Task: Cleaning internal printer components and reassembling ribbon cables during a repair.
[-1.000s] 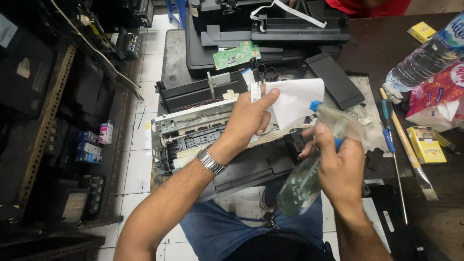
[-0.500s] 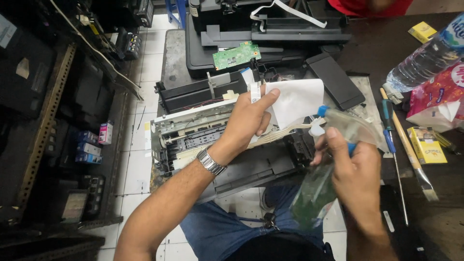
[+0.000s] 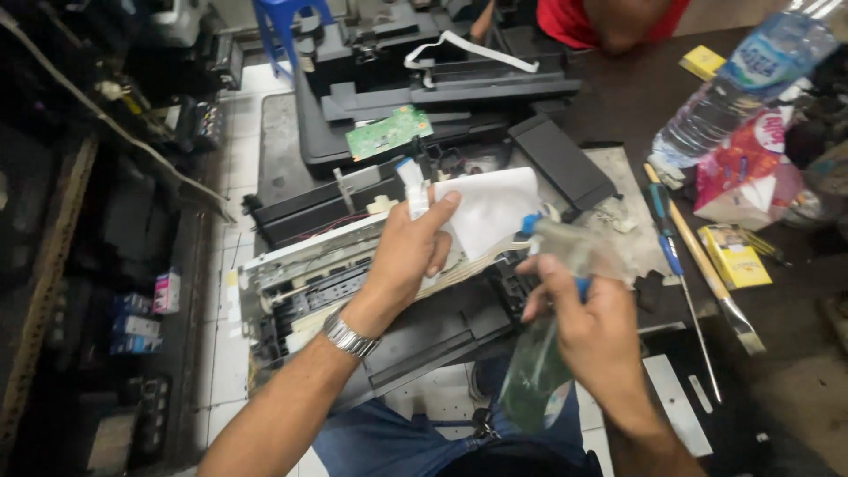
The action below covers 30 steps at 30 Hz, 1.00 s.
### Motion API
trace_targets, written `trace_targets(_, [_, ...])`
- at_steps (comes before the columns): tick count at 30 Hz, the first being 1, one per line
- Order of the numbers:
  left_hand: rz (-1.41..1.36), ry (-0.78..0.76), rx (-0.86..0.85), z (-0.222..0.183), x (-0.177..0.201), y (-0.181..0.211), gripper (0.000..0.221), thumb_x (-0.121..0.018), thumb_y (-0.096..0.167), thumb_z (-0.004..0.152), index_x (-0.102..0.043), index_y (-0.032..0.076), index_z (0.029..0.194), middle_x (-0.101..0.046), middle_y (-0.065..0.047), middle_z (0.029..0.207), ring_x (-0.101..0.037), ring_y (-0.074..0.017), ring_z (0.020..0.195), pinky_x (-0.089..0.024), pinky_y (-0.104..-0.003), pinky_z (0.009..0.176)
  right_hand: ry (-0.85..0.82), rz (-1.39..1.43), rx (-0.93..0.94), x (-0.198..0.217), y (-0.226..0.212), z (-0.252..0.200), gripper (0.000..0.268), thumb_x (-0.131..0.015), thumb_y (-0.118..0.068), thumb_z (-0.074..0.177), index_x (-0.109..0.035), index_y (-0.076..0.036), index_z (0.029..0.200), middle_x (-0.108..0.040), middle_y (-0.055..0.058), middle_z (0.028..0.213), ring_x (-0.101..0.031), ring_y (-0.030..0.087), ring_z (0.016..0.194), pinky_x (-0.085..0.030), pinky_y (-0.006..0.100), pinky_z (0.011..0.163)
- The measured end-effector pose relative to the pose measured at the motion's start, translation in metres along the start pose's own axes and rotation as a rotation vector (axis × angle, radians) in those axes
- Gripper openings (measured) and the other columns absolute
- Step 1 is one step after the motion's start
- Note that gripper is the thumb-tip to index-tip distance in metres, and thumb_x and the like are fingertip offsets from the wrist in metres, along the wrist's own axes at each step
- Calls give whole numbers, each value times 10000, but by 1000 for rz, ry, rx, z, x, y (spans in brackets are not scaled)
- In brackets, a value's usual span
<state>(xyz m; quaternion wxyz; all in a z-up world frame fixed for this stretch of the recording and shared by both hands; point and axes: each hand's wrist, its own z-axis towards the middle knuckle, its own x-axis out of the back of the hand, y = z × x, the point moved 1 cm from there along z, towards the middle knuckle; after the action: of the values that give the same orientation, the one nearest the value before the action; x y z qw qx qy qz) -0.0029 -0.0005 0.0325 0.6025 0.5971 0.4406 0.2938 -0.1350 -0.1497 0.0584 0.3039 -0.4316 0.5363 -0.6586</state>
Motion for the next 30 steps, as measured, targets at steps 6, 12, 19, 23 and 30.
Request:
trace_targets(6, [-107,-23,17,0,-4,-4,243,-596,257,1021,-556,92,847,-336,52,432,-304,-83,307,-202,-216,346,-9,-63,60,3,16,-5,294,-485,-357,1034,-623,-105,970,-699,34,723,-689,139,563,-614,274,561])
trace_targets(12, [-59,8,-11,-3,-4,1,227,-569,261,1018,-622,50,954,-379,44,514,-317,-85,316,-226,-208,366,-37,-68,95,1,-1,3,318,-486,-346,1021,-603,-103,1191,-754,-5,889,-680,99,553,-556,252,529])
trace_targets(19, [-89,35,-52,4,5,-21,304,-566,220,1050,-694,-52,1097,-441,-26,406,-380,-94,247,-359,-219,376,57,-55,171,13,3,7,336,-543,-255,1064,-734,-35,898,-698,106,587,-675,180,530,-554,321,682])
trace_targets(23, [-145,100,-78,14,6,-22,224,-601,188,1020,-657,-1,913,-403,-13,410,-331,-80,247,-269,-227,324,59,112,157,36,13,-3,302,-527,-199,1053,-731,14,991,-784,180,750,-721,224,522,-592,365,654])
trace_targets(30, [-232,62,8,1,4,-3,265,-585,189,1021,-405,160,829,-202,59,416,-250,-89,288,-258,-243,405,380,56,-53,194,78,-22,281,-515,-133,1008,-550,8,1248,-706,211,1003,-604,242,549,-530,353,554])
